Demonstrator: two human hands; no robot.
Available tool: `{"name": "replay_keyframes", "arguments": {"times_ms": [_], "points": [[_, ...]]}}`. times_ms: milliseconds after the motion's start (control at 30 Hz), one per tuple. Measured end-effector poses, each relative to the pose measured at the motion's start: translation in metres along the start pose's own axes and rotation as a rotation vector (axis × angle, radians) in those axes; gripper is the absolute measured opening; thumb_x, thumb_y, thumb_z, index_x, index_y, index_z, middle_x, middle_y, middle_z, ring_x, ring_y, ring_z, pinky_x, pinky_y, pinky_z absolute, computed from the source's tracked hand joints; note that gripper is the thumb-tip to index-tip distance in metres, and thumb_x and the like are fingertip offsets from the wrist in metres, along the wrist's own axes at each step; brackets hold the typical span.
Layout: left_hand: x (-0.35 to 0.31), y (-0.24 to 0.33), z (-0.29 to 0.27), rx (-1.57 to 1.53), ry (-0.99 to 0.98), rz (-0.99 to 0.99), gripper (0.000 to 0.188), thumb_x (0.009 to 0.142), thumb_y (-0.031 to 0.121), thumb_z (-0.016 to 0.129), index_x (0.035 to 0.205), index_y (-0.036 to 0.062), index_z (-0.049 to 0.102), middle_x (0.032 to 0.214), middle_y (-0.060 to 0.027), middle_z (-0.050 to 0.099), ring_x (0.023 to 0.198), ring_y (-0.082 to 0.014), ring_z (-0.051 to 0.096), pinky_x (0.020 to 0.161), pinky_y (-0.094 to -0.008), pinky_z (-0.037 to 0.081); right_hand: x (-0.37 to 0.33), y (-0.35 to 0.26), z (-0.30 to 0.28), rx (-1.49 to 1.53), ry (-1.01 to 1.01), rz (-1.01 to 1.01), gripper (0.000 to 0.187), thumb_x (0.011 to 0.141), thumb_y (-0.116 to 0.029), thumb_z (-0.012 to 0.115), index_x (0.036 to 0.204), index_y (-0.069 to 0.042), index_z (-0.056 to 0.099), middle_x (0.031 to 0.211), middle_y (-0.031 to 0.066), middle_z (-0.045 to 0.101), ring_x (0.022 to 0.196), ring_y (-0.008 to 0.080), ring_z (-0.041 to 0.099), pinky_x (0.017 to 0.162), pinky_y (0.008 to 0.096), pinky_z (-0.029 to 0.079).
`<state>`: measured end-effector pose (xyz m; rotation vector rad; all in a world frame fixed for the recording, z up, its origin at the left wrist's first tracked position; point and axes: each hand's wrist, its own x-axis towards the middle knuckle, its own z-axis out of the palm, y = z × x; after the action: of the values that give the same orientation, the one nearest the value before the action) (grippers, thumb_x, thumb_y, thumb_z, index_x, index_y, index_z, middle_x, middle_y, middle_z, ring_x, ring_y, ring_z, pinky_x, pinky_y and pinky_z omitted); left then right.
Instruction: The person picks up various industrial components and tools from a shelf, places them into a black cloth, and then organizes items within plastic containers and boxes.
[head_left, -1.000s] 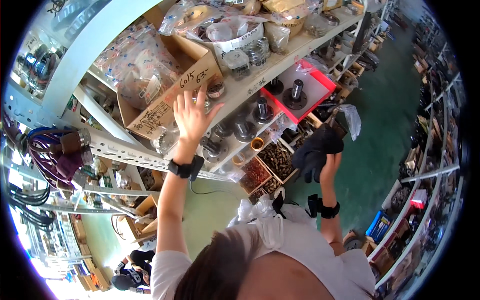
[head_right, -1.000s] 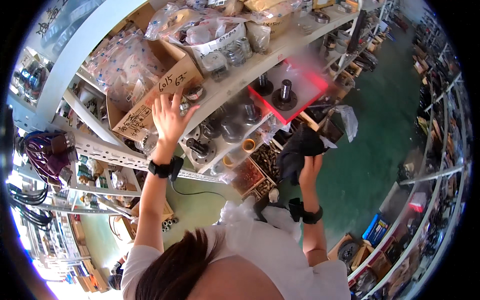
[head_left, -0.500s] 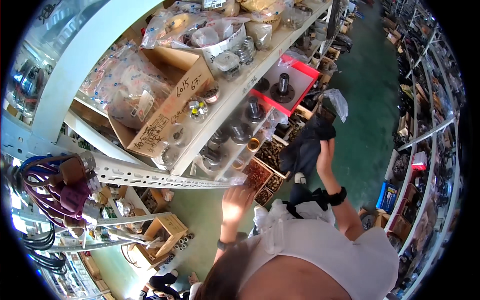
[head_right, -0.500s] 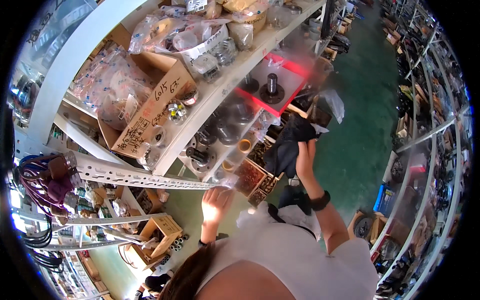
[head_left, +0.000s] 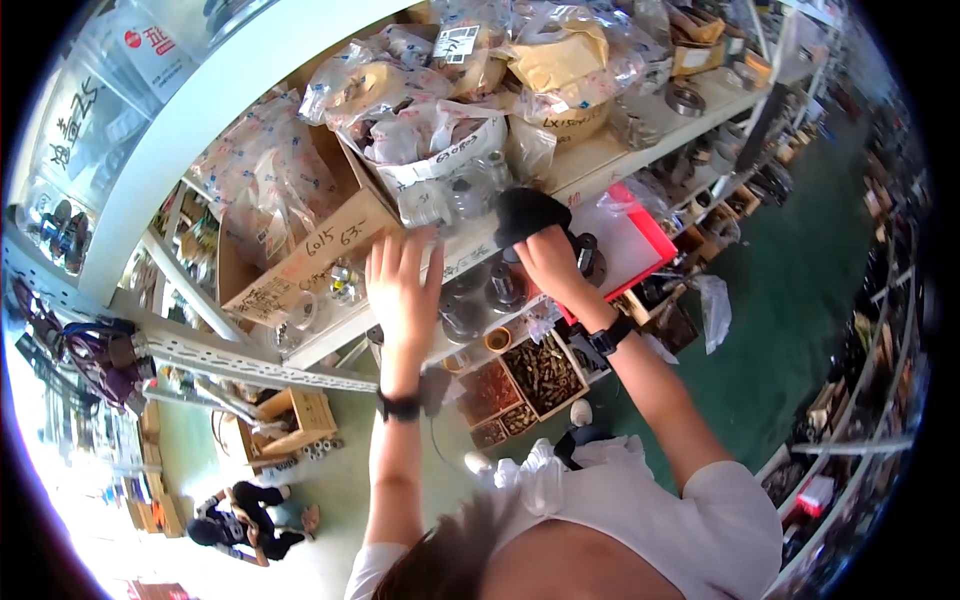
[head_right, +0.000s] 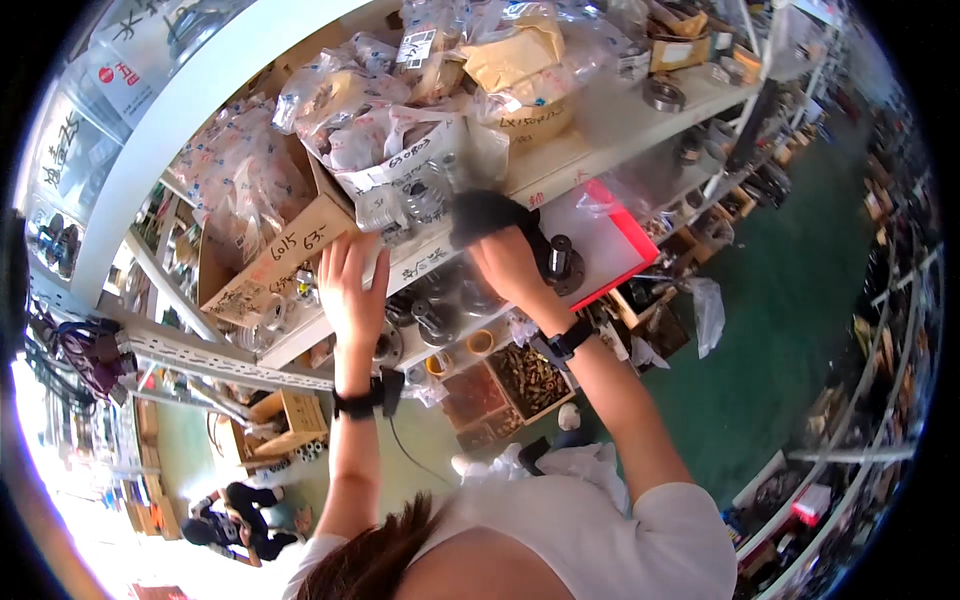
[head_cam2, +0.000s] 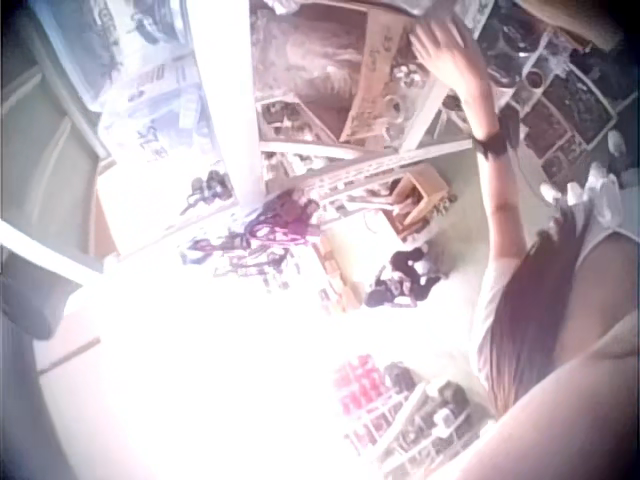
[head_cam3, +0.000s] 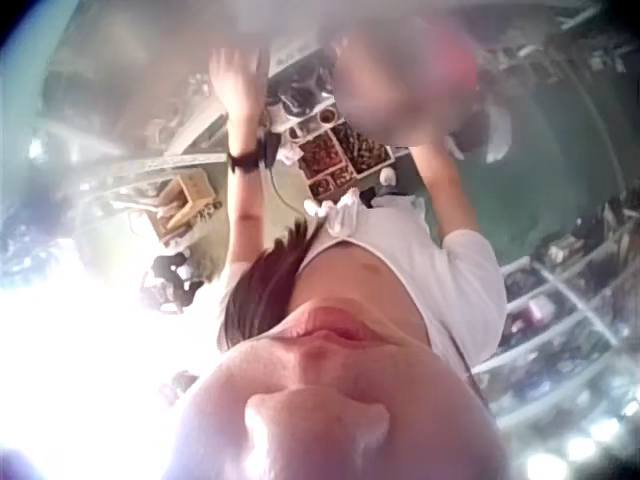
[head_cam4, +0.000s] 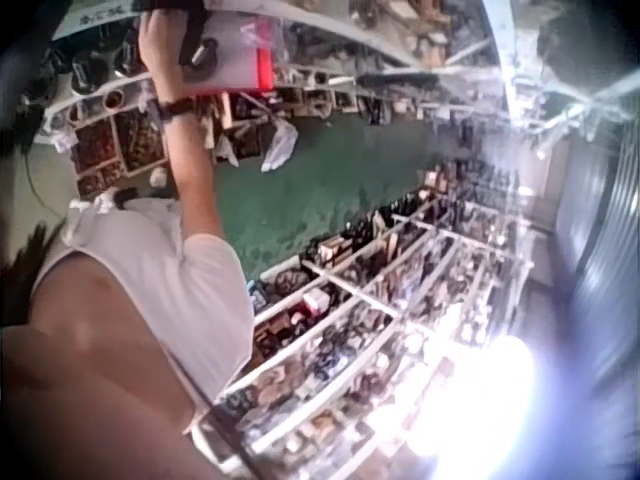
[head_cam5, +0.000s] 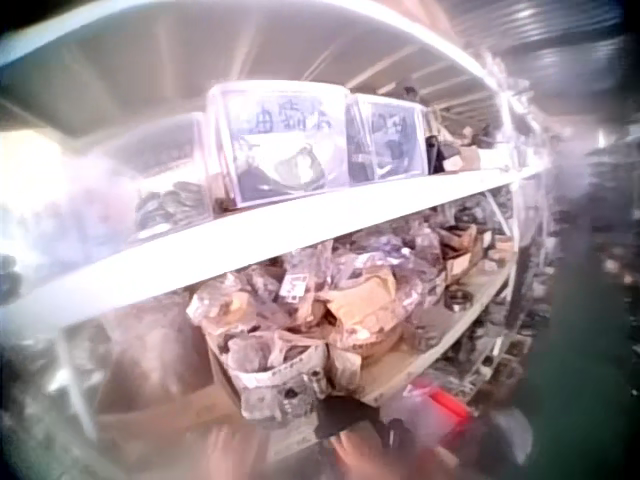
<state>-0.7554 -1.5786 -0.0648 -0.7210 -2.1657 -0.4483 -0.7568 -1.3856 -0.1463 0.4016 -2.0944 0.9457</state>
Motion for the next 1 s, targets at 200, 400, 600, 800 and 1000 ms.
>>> {"name": "replay_keyframes", "arguments": {"times_ms": [200,400,600,800,1000], "points": [[0.037,-0.001,0.044,0.168,-0.193,-0.13,0.052,0.068,0.038,0.069,0.108,0.0092,0.051,0.104,-0.0118,0.051,0.096,-0.0312,0.05,0.079,-0.0403,0.043,0.002,0.005,0.004,-0.029,0.013,-0.081,0.021,0.075,-0.008,0.055,0.096,-0.005,0.057,0.099,0.0154,0.056,0.093,0.0332,0.052,0.081,0.0403,0.04],[0.041,0.011,0.054,0.167,-0.237,-0.346,0.06,0.065,0.045,0.07,0.11,0.0106,0.05,0.103,-0.0167,0.046,0.096,-0.0359,0.047,0.076,-0.0432,0.044,-0.004,0.012,0.007,-0.019,0.016,-0.096,0.027,0.076,-0.01,0.053,0.102,-0.004,0.057,0.101,0.0161,0.057,0.095,0.0338,0.052,0.083,0.0419,0.04],[0.038,-0.011,0.052,0.205,-0.219,0.102,0.038,0.067,0.031,0.071,0.1,0.0141,0.059,0.108,-0.0117,0.044,0.099,-0.0326,0.045,0.078,-0.0402,0.045,-0.002,0.015,0.006,-0.037,-0.001,-0.101,0.025,0.076,-0.009,0.052,0.1,-0.004,0.057,0.098,0.0166,0.057,0.091,0.0346,0.053,0.08,0.0426,0.041],[0.041,-0.024,0.042,0.0,-0.33,-0.046,0.046,0.064,0.027,0.075,0.104,0.0129,0.055,0.106,-0.0113,0.044,0.099,-0.0282,0.046,0.081,-0.0377,0.044,-0.004,0.014,0.005,-0.1,0.015,-0.128,0.022,0.075,-0.009,0.053,0.096,-0.005,0.057,0.093,0.0164,0.058,0.087,0.0342,0.054,0.077,0.042,0.042],[0.025,-0.022,0.057,-0.071,-0.134,-0.186,0.061,0.06,0.026,0.078,0.113,0.0131,0.051,0.109,-0.013,0.041,0.103,-0.0315,0.042,0.09,-0.0406,0.037,-0.003,0.013,0.005,-0.098,-0.01,-0.129,0.025,0.075,-0.01,0.053,0.099,-0.006,0.057,0.097,0.0158,0.057,0.09,0.0341,0.053,0.079,0.0421,0.042]]}}
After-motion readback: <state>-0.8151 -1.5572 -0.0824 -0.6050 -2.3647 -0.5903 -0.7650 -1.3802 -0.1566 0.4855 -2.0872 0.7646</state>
